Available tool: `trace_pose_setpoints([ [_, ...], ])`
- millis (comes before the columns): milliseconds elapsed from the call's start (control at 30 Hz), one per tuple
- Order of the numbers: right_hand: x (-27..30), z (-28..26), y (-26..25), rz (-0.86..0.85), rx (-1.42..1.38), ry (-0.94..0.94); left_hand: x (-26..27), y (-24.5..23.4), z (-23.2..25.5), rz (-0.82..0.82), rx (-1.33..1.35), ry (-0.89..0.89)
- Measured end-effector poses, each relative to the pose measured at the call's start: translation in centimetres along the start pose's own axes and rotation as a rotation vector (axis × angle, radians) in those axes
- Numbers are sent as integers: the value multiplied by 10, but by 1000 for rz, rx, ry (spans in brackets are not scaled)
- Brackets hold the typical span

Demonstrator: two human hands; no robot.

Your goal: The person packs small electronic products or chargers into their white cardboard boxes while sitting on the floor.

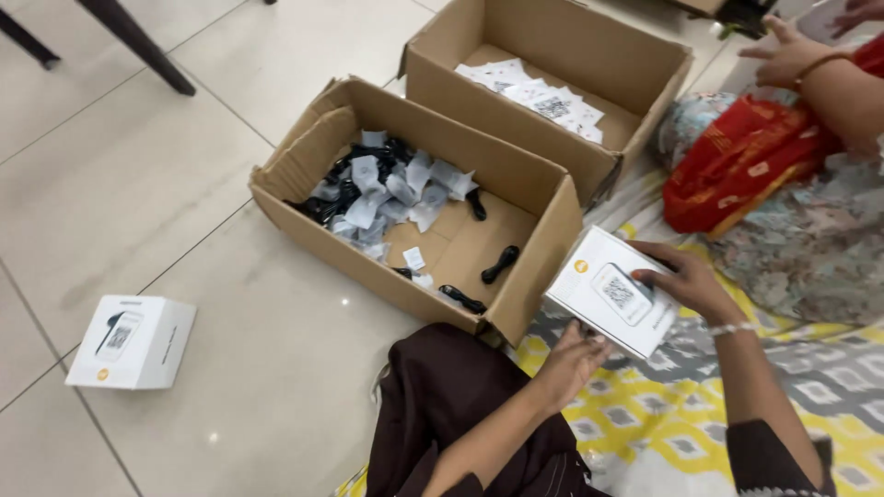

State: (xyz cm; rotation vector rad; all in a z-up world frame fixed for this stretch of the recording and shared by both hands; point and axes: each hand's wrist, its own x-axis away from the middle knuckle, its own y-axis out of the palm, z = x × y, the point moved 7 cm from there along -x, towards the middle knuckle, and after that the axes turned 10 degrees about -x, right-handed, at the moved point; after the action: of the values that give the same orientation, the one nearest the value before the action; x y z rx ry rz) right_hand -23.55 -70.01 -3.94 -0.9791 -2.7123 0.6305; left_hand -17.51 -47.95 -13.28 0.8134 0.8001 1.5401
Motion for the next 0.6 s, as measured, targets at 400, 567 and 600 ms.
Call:
trace_pose_setpoints([
  [400,-21,85,64,-27,-8,191,-9,-111,-52,199,-157,-279],
  [567,32,-18,91,406,313,-238,39,-50,38,197,-394,-228],
  [600,51,-52,99,583,253,-357,53,-35,64,140,-465,-176],
])
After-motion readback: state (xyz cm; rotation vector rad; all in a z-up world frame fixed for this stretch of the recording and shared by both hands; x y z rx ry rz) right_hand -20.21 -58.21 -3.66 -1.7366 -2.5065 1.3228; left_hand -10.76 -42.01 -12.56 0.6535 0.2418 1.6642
